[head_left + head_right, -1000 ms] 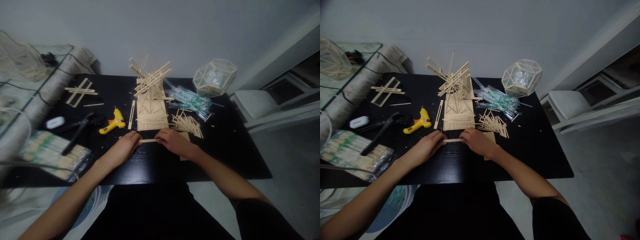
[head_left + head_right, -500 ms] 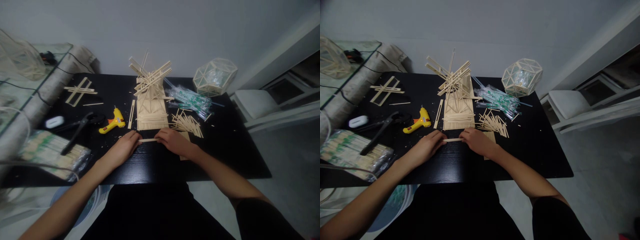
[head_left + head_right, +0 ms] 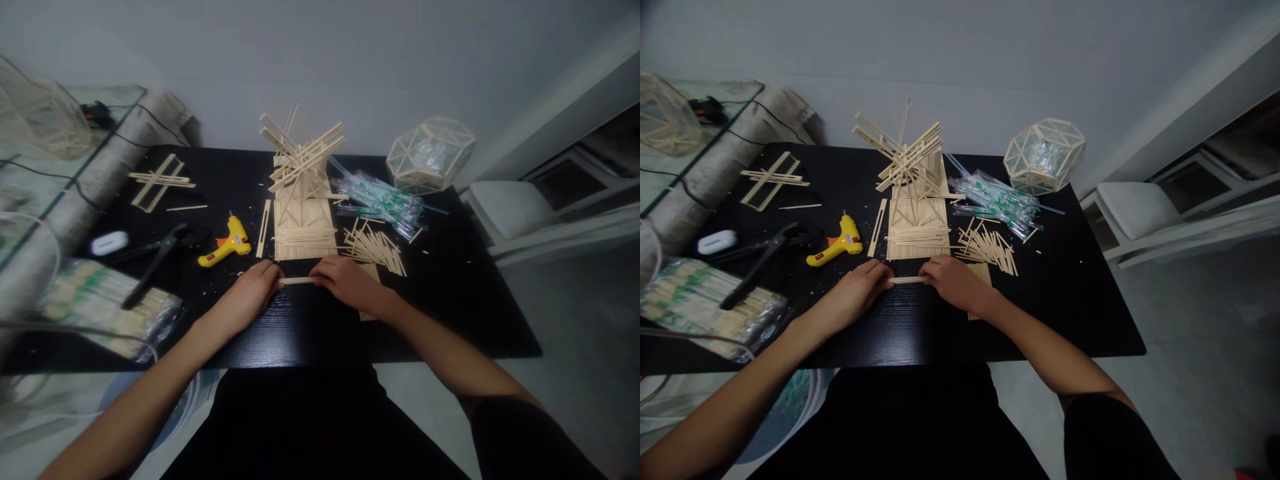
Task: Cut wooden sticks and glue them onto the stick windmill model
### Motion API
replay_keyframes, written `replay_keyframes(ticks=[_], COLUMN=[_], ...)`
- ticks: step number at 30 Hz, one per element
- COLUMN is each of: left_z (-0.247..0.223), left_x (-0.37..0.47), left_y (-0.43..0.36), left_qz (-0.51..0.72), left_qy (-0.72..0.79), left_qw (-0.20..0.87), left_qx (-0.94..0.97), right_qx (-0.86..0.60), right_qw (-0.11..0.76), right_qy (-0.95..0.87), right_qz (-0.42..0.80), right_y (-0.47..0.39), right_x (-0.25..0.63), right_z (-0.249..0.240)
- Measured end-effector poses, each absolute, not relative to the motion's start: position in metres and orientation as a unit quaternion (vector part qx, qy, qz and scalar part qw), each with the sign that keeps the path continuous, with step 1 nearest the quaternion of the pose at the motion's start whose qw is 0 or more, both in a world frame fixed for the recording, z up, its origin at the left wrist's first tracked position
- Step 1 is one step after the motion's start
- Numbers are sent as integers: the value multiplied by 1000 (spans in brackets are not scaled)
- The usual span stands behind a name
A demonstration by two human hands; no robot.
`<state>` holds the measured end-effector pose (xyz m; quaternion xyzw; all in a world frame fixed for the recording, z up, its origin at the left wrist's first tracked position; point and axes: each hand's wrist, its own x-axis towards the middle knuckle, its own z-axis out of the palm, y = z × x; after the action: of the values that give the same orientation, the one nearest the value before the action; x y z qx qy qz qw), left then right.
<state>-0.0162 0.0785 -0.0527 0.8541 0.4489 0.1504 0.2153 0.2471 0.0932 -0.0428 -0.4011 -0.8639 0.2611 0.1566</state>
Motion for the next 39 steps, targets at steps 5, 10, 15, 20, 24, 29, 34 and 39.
replay_keyframes(ticks=[5,10,15,20,24,29,34,39], left_z=[-51,-53,-53,-49,-41,-32,-35,-47], left_x=[-17,-15,-16,-26,-30,-22,-7,-2], left_y=[77,74,74,77,74,64,58,55], left_qz=[152,155,165,171,195,242,270,288], left_qy=[447,448,442,459,481,487,472,477], left_qw=[212,198,203,233,300,435,511,511], left_qx=[856,858,858,840,800,718,666,655], right_qx=[-401,-401,-406,-407,-440,-388,-368,-398], right_qw=[158,153,138,168,251,360,421,443], right_qy=[-863,-861,-860,-851,-784,-629,-580,-589], right_qz=[262,272,275,288,358,570,593,546], right_y=[93,93,93,95,95,91,87,83], right_x=[248,248,248,250,247,237,231,231], right_z=[-42,-41,-39,-38,-43,-44,-34,-33])
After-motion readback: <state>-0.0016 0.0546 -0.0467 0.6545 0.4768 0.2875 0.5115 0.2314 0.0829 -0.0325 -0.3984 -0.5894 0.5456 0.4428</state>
